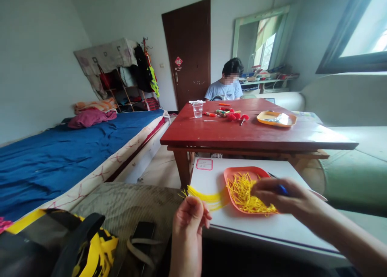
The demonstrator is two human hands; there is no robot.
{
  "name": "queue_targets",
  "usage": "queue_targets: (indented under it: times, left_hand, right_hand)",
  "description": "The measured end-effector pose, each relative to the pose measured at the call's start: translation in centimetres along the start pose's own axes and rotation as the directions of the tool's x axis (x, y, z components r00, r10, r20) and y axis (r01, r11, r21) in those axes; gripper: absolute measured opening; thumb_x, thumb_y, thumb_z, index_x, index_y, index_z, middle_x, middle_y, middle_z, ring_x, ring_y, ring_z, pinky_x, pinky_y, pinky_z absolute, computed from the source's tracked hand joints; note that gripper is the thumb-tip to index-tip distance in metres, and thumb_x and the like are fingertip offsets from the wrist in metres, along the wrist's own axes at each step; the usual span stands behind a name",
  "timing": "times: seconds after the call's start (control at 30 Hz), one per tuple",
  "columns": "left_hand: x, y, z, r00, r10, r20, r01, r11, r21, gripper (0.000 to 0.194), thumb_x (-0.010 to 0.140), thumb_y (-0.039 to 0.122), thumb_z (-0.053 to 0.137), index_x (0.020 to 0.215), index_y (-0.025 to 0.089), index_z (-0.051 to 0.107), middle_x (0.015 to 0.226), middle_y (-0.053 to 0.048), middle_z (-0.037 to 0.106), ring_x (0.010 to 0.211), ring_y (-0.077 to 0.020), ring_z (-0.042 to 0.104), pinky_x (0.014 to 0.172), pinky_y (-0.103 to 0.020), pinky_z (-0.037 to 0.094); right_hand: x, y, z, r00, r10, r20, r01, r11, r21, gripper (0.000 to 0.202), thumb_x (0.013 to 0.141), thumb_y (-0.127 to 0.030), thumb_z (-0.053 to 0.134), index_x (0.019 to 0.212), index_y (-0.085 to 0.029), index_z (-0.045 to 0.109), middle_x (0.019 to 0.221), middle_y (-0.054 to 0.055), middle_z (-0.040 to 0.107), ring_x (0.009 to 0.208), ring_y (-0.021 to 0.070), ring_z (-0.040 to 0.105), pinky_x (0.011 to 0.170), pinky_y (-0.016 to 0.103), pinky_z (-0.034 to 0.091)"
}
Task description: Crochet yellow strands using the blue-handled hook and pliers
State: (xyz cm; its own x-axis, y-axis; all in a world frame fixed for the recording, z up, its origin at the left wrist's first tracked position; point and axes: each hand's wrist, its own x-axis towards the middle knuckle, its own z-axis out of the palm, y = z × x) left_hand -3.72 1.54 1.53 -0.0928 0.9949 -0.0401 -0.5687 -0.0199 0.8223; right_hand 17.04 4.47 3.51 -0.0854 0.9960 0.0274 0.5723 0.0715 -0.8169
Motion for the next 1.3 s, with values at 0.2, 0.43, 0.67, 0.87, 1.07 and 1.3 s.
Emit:
queue_targets:
  times: [0.2,0.43,0.67,0.87,1.07,1.3]
  left_hand:
    - [-1.2,-2.7,1.8,0.993,-0.108,0.04,0.11,0.993,-0.052,0.024,0.061,0.03,0.079,0.063,0.014,0.061,0.055,0.002,0.057,0.048,-0.0052,0.045,0.046,-0.014,0.034]
    - [-1.8,-3.7,2.6,0.985,-0.163,0.049,0.163,0.987,0.013,0.029,0.054,0.034,0.082,0.06,0.016,0.061,0.05,0.002,0.057,0.043,-0.0052,0.044,0.043,-0.014,0.032]
    - [-2.3,-4.9,2.4,0.987,-0.145,0.064,0.116,0.938,0.328,0.044,0.054,0.05,0.077,0.058,0.013,0.055,0.042,0.007,0.043,0.037,-0.0027,0.031,0.04,-0.015,0.021]
    - [-2.7,-5.0,2.4,0.982,-0.156,0.108,0.082,0.861,0.502,0.048,0.056,0.059,0.07,0.057,0.015,0.051,0.043,0.008,0.035,0.04,-0.0052,0.026,0.041,-0.018,0.019]
    - [-2.7,-5.5,2.0,0.982,-0.124,0.14,0.02,0.816,0.578,0.045,0.059,0.058,0.068,0.055,0.016,0.051,0.044,0.006,0.035,0.042,-0.0079,0.028,0.043,-0.021,0.026]
    - [-2.4,-5.6,0.9,0.966,-0.16,0.204,-0.009,0.765,0.644,0.038,0.063,0.052,0.068,0.055,0.016,0.059,0.048,0.003,0.043,0.047,-0.0102,0.033,0.048,-0.021,0.029]
  right_hand:
    - [-6.3,2.4,4.8,0.905,0.424,0.031,-0.25,0.472,0.845,0.043,0.053,-0.051,0.077,0.079,-0.018,0.068,0.053,-0.006,0.043,0.044,0.0027,0.024,0.042,0.016,0.017]
    - [-6.2,2.5,4.9,0.907,0.419,-0.044,-0.112,0.341,0.933,0.033,0.058,-0.046,0.078,0.068,-0.017,0.065,0.052,-0.008,0.028,0.049,0.0051,0.019,0.044,0.015,0.016]
    - [-6.9,1.4,4.8,0.913,0.399,-0.08,-0.152,0.517,0.843,0.043,0.049,-0.056,0.077,0.061,-0.016,0.068,0.047,-0.007,0.038,0.048,0.0055,0.025,0.045,0.018,0.018]
    - [-6.5,1.8,5.6,0.938,0.344,-0.034,-0.138,0.462,0.876,0.035,0.052,-0.048,0.079,0.059,-0.015,0.068,0.048,-0.005,0.047,0.05,0.0076,0.034,0.049,0.019,0.028]
    - [-6.5,2.4,6.1,0.95,0.313,0.004,-0.149,0.442,0.885,0.034,0.055,-0.045,0.078,0.06,-0.014,0.067,0.049,-0.004,0.047,0.05,0.0087,0.036,0.049,0.021,0.029]
    - [-6.7,2.7,6.1,0.953,0.291,0.084,-0.194,0.371,0.908,0.033,0.059,-0.044,0.077,0.062,-0.014,0.062,0.047,-0.007,0.042,0.047,0.006,0.03,0.045,0.019,0.024]
